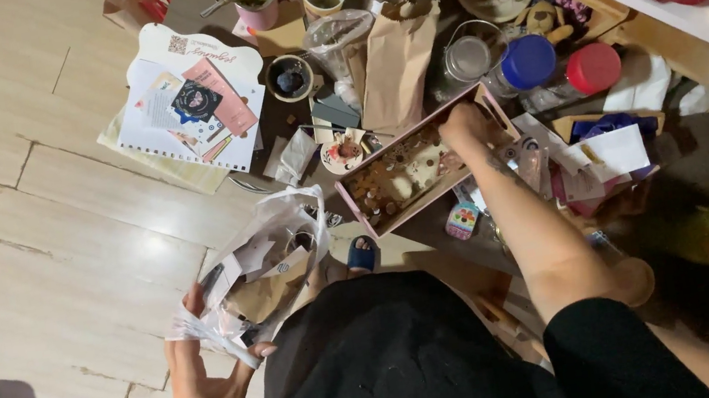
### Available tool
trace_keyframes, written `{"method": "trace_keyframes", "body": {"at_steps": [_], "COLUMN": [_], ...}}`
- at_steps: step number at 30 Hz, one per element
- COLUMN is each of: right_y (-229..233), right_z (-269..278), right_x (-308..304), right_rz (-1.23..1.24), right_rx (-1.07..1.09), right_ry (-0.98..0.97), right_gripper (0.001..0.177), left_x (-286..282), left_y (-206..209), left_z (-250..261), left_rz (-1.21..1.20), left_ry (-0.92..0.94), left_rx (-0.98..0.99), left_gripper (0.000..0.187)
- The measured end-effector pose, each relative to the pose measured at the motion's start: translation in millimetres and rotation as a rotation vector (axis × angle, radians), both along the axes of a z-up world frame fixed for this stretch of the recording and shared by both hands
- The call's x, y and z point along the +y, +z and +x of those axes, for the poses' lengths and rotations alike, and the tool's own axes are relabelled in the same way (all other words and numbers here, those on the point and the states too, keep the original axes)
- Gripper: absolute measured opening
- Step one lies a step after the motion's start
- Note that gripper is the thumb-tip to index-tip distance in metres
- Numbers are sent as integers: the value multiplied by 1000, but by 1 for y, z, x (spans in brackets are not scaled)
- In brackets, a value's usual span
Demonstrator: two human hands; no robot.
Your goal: The person is sorting through a wooden box filled with small craft supplies, stickers, and cards, picking them up one by one to inspect them and then placing selected items into a white plastic bag.
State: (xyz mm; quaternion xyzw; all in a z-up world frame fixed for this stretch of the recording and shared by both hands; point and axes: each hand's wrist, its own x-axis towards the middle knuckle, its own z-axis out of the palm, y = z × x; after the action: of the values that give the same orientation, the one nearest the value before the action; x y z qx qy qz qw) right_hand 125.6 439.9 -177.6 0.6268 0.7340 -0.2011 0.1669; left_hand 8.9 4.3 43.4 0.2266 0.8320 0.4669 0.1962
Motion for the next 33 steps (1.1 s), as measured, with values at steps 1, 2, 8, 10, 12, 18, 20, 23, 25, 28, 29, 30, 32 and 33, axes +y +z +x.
{"method": "trace_keyframes", "body": {"at_steps": [1,2,8,10,12,18,20,23,25,28,29,30,32,33], "right_y": [-7,-14,-25,-20,-19,45,57,131,156,142,143,142,157,164], "right_z": [-4,-5,-5,-3,1,18,25,13,15,31,32,31,14,6], "right_x": [-1,-4,-3,2,11,5,-1,-39,-60,-69,-76,-84,-115,-131], "right_rz": [-3,41,116,114,44,29,10,-224,-453,-703,-758,-827,-840,-834], "right_rx": [0,26,-1,-48,-86,52,192,494,637,931,1031,1129,1167,1207], "right_ry": [5,-50,-124,-121,-23,157,138,-60,-247,-273,-239,-199,-61,66], "right_gripper": [22,30,32,27,24,42,34,21,16,17,19,22,22,24], "left_x": [0,-2,-5,-4,-3,3,5,6,6,9,10,8,10,10], "left_y": [-1,-2,-5,-6,-5,-2,1,1,0,-2,-4,-4,-8,-10], "left_z": [-1,-1,-1,-1,0,-2,0,-2,-2,0,0,1,2,2], "left_rz": [-3,-8,-26,-29,-44,-10,-11,3,5,-9,17,35,22,19], "left_ry": [5,2,-21,-41,-34,-91,-87,-87,-95,-120,-141,-151,-144,-153], "left_rx": [0,8,1,30,-56,-68,-84,-66,-44,-28,-11,8,6,-1], "left_gripper": [88,87,89,90,90,86,87,88,88,87,87,87,88,89]}}
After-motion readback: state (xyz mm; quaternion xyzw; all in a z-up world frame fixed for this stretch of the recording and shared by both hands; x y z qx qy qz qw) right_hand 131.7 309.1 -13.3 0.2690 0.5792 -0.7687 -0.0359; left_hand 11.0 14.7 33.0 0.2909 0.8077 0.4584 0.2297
